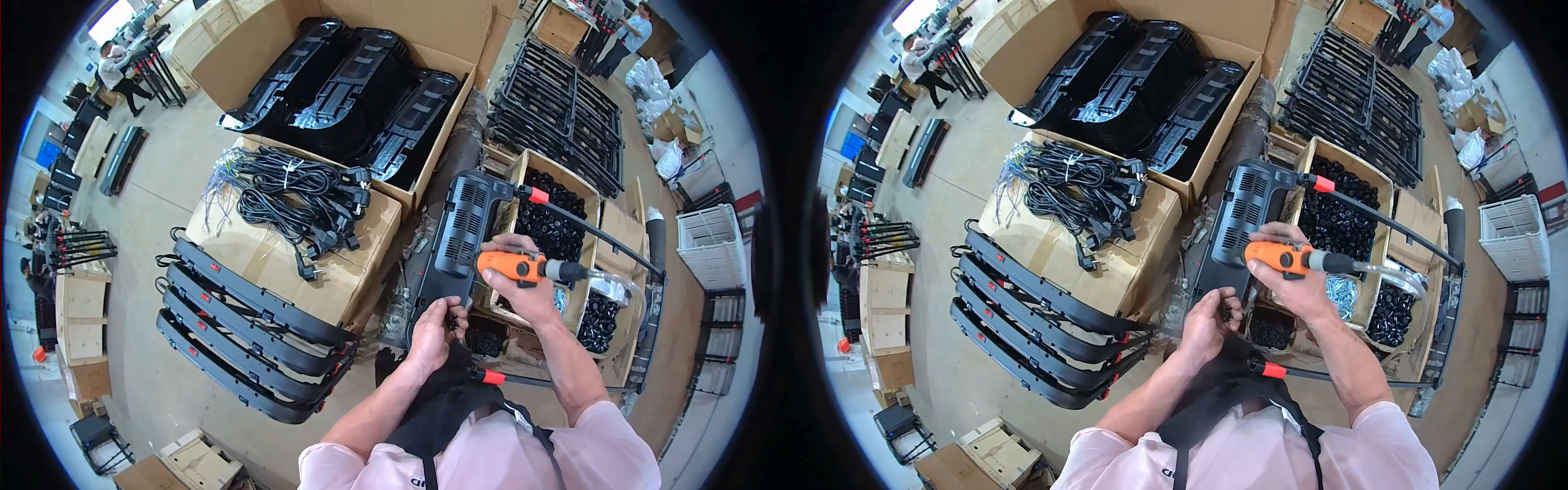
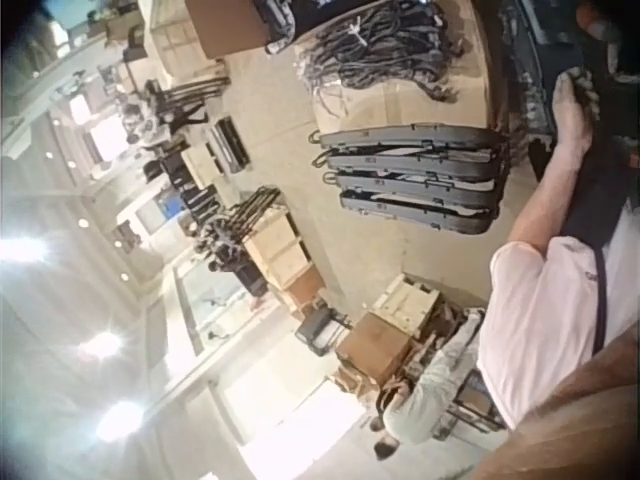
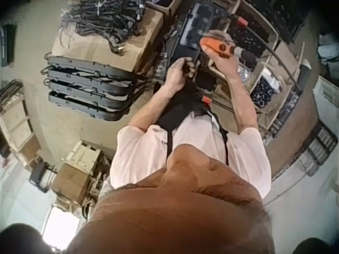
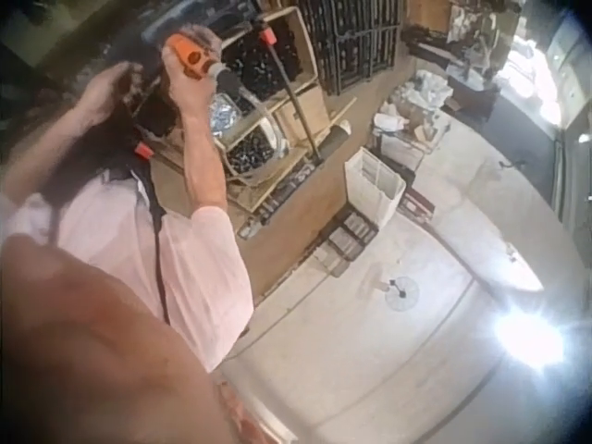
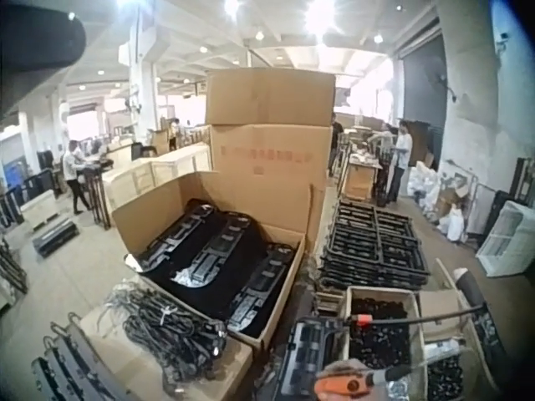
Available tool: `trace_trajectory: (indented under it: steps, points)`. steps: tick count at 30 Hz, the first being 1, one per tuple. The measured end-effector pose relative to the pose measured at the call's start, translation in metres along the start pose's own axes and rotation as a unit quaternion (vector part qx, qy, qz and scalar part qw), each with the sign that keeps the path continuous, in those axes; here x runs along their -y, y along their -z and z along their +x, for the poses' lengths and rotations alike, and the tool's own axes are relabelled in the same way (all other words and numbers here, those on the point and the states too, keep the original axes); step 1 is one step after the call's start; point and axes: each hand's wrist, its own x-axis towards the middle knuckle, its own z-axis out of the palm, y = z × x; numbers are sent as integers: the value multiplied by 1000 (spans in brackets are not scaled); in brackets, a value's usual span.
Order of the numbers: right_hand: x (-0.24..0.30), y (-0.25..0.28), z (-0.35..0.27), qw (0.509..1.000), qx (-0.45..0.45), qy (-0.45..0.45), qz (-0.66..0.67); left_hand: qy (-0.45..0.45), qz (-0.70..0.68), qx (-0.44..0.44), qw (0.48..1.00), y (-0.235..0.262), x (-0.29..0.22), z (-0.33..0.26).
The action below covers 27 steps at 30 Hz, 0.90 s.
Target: Assemble a leaf blower by connecting parts and securing them with screws using a power drill.
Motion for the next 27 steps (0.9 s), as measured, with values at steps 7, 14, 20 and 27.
trace_trajectory:
  steps: [7, 14, 20, 27]
  points:
    - [1, -37, 46, 996, 46, -32, -71, 22, 70, 3, 997, 27, -1, 18]
    - [-7, -48, 62, 987, 63, -34, -144, 41, 52, 18, 998, 30, -7, 17]
    - [-9, -53, 74, 983, 82, -52, -155, 33, 67, 35, 997, 35, -5, 20]
    - [-2, -56, 75, 977, 110, -43, -176, 41, 69, 36, 996, 34, -4, 16]
